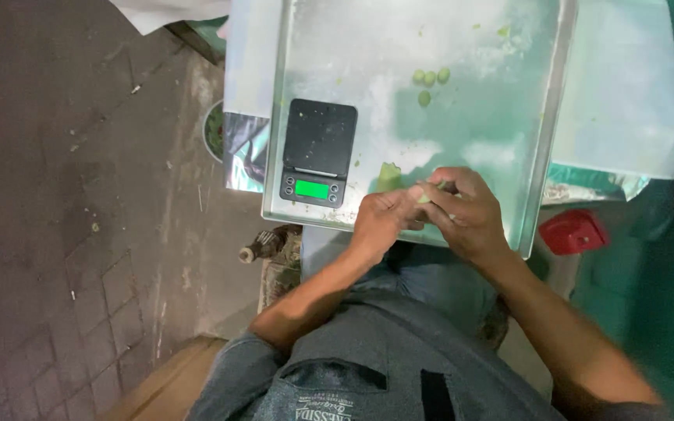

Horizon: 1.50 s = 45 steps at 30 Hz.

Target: Weighing and rolling small pieces of green dough into balls on a metal tray

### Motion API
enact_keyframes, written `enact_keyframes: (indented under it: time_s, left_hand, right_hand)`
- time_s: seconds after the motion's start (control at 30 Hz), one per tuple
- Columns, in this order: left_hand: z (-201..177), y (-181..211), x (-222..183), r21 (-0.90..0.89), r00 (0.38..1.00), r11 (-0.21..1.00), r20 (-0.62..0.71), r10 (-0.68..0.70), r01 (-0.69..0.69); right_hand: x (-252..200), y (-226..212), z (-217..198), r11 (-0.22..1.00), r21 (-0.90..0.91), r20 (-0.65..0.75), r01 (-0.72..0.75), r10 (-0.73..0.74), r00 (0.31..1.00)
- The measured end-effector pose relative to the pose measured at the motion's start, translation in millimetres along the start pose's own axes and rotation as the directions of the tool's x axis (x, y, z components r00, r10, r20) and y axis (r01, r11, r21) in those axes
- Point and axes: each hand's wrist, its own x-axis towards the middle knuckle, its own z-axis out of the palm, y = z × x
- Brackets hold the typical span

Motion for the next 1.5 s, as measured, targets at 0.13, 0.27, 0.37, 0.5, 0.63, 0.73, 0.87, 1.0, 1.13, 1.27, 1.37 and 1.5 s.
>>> enact_keyframes:
  time_s: [0.13,0.27,0.37,0.5,0.63,0.73,0.87,1.0,1.13,1.27,1.37,1.5]
  left_hand:
    - [-1,11,-7,0.041,0.998,0.999,0.055,0.008,-0.010]
    - [2,28,-14,0.214,0.972,0.966,0.209,0.103,-0.148]
    - [3,42,-18,0.238,0.960,0.954,0.254,0.119,-0.181]
    - [7,54,-27,0.437,0.943,0.851,0.278,0.181,-0.292]
    - [2,53,-23,0.451,0.941,0.840,0.279,0.191,-0.303]
    - [0,69,-31,0.528,0.920,0.775,0.352,0.173,-0.348]
    - [16,101,-50,0.451,0.881,0.794,0.422,0.213,-0.408]
    - [-6,61,-40,0.473,0.915,0.811,0.363,0.176,-0.344]
    - [-14,74,-37,0.491,0.835,0.740,0.522,0.174,-0.460]
    - [-17,74,-29,0.393,0.811,0.844,0.579,0.083,-0.366]
    - [-33,42,-8,0.342,0.808,0.897,0.589,0.027,-0.279]
    - [-32,-2,1,0.134,0.898,0.988,0.440,0.013,-0.080]
  right_hand:
    - [3,-8,-2,0.922,0.334,0.026,-0.196,0.198,0.980]
    - [-3,-5,-5,0.873,0.441,0.063,-0.209,0.203,0.977]
    - [13,-26,-9,0.924,0.318,0.076,-0.212,0.198,0.977]
    - [5,-14,-5,0.965,0.204,0.081,-0.165,0.151,0.985]
    - [-2,-8,0,0.947,0.248,0.036,-0.205,0.202,0.979]
    - [-17,13,9,0.924,0.329,0.017,-0.195,0.200,0.980]
    - [-2,-26,-2,0.947,0.280,0.002,-0.158,0.164,0.987]
    - [-3,-22,0,0.967,0.243,0.016,-0.078,0.077,0.997]
    - [-2,-22,3,0.975,0.212,0.008,-0.070,0.069,0.998]
    - [-6,-11,8,0.937,0.346,-0.038,-0.048,0.065,0.997]
    - [-3,-22,5,0.956,0.294,-0.059,0.010,0.007,0.998]
    - [-4,-19,4,0.925,0.375,-0.069,-0.052,0.084,0.994]
